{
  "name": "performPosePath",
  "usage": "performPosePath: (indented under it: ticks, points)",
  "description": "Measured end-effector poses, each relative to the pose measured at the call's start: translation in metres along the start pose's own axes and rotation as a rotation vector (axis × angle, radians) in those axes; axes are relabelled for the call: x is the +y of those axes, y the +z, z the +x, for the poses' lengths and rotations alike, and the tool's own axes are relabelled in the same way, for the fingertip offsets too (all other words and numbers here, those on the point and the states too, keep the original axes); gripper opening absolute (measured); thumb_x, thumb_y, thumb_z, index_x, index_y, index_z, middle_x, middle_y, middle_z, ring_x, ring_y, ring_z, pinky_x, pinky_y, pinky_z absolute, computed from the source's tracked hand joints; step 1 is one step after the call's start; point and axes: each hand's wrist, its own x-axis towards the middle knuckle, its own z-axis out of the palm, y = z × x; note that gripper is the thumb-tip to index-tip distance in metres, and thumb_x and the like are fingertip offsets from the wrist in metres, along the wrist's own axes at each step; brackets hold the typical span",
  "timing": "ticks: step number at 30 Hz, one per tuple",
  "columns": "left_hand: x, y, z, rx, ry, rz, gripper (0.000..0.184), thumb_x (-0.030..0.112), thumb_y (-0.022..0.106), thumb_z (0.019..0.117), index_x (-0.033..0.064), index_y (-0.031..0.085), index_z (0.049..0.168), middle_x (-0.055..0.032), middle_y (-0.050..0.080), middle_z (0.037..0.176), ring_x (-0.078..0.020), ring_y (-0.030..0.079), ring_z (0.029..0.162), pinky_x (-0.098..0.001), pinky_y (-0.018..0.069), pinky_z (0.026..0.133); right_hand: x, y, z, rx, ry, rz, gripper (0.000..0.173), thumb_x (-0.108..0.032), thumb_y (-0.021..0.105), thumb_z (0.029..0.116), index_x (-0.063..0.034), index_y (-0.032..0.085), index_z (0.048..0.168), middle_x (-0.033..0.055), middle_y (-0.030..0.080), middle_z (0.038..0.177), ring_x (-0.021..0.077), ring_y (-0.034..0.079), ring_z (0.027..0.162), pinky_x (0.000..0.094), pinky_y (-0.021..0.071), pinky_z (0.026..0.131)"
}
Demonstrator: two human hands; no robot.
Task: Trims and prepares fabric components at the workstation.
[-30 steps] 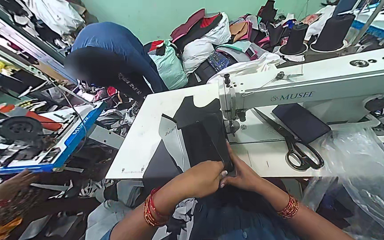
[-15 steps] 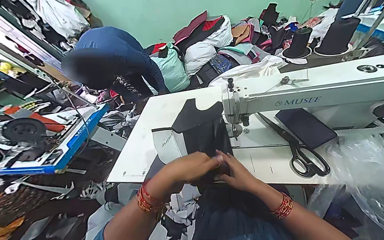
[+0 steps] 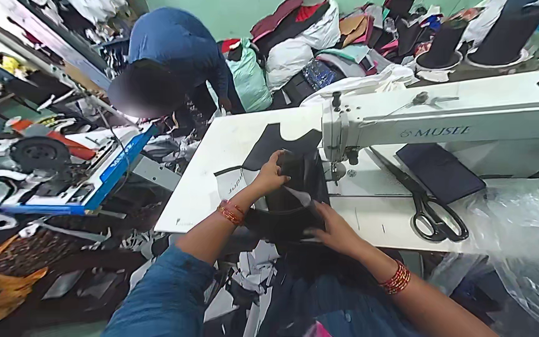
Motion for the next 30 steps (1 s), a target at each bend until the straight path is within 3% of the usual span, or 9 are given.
performPosePath:
  ticks: [4,7,11,14,16,20,24,27,30]
  points:
    - [-0.014,-0.019,-0.006,-0.193,0.010,0.183,0.040,0.025,0.050,0.1096,-0.0109,0.060,0.126,-0.0261,0.068,0.101,-0.0332,0.066,0.091,-0.0526,0.0521,0.089,-0.002,0.002,0.003,-0.007,0.111,-0.028,0.072,-0.029,0.072,0.0936,0.0067,0.044,0.150,0.0241,0.054,0.148,0.0393,0.047,0.142,0.0466,0.0292,0.123]
    - [-0.001,-0.057,-0.039,-0.465,0.063,0.277,0.059,0.041,0.032,0.1119,-0.0039,0.070,0.119,-0.0182,0.072,0.113,-0.0265,0.068,0.109,-0.0486,0.0490,0.102,0.002,0.003,0.004,0.008,0.123,-0.017,0.071,-0.033,0.071,0.0933,0.0059,0.046,0.148,0.0254,0.057,0.143,0.0385,0.050,0.139,0.0473,0.0332,0.121]
    - [-0.006,-0.093,-0.086,-0.610,0.110,0.294,0.065,0.030,0.085,0.0782,0.0115,0.065,0.138,-0.0209,0.054,0.148,-0.0432,0.041,0.144,-0.0590,0.0338,0.116,0.005,0.006,0.005,0.035,0.129,0.004,0.070,-0.032,0.072,0.0918,0.0047,0.049,0.146,0.0241,0.062,0.137,0.0356,0.055,0.134,0.0478,0.0379,0.118]
    - [-0.021,-0.092,-0.102,-0.513,0.076,0.453,0.085,0.021,0.095,0.0677,0.0198,0.061,0.145,-0.0112,0.048,0.158,-0.0474,0.025,0.152,-0.0723,0.0138,0.119,0.004,0.007,0.005,0.048,0.147,-0.009,0.069,-0.032,0.071,0.0921,0.0051,0.049,0.146,0.0245,0.062,0.137,0.0345,0.056,0.134,0.0467,0.0386,0.117]
    - [-0.032,-0.083,-0.104,-0.427,0.130,0.550,0.081,0.022,0.096,0.0690,0.0208,0.063,0.143,-0.0156,0.042,0.160,-0.0507,0.026,0.150,-0.0762,0.0172,0.114,0.003,0.007,0.006,0.051,0.167,-0.025,0.069,-0.033,0.072,0.0921,0.0056,0.049,0.146,0.0256,0.061,0.137,0.0355,0.056,0.134,0.0471,0.0392,0.117]
    - [-0.057,-0.077,-0.102,-0.313,0.399,0.431,0.025,0.027,0.085,0.0802,0.0047,0.081,0.091,-0.0090,0.068,0.132,-0.0407,0.046,0.138,-0.0684,0.0310,0.109,0.006,0.008,0.006,0.066,0.161,-0.025,0.068,-0.035,0.071,0.0918,0.0039,0.051,0.144,0.0236,0.063,0.135,0.0329,0.058,0.131,0.0468,0.0417,0.114]
    - [-0.045,-0.077,-0.109,-0.314,0.474,0.326,0.021,0.022,0.073,0.0919,0.0030,0.080,0.098,-0.0113,0.075,0.117,-0.0376,0.053,0.137,-0.0716,0.0127,0.119,0.008,0.008,0.005,0.082,0.162,0.015,0.063,-0.037,0.072,0.0918,0.0022,0.056,0.138,0.0201,0.066,0.129,0.0265,0.063,0.123,0.0444,0.0460,0.109]
    - [-0.033,-0.080,-0.109,-0.364,0.485,0.267,0.021,0.018,0.066,0.0971,0.0010,0.076,0.093,-0.0059,0.076,0.093,-0.0121,0.070,0.103,-0.0473,0.0308,0.122,0.005,0.009,0.007,0.088,0.181,0.002,0.059,-0.036,0.073,0.0921,0.0009,0.058,0.136,0.0187,0.067,0.127,0.0255,0.064,0.120,0.0443,0.0474,0.107]
    - [-0.031,-0.075,-0.102,-0.360,0.368,0.240,0.020,0.015,0.061,0.1015,0.0021,0.069,0.088,0.0021,0.062,0.071,0.0013,0.054,0.065,-0.0197,0.0462,0.067,0.002,0.009,0.009,0.091,0.211,-0.022,0.061,-0.033,0.075,0.0917,0.0022,0.056,0.138,0.0206,0.066,0.129,0.0280,0.064,0.122,0.0457,0.0468,0.108]
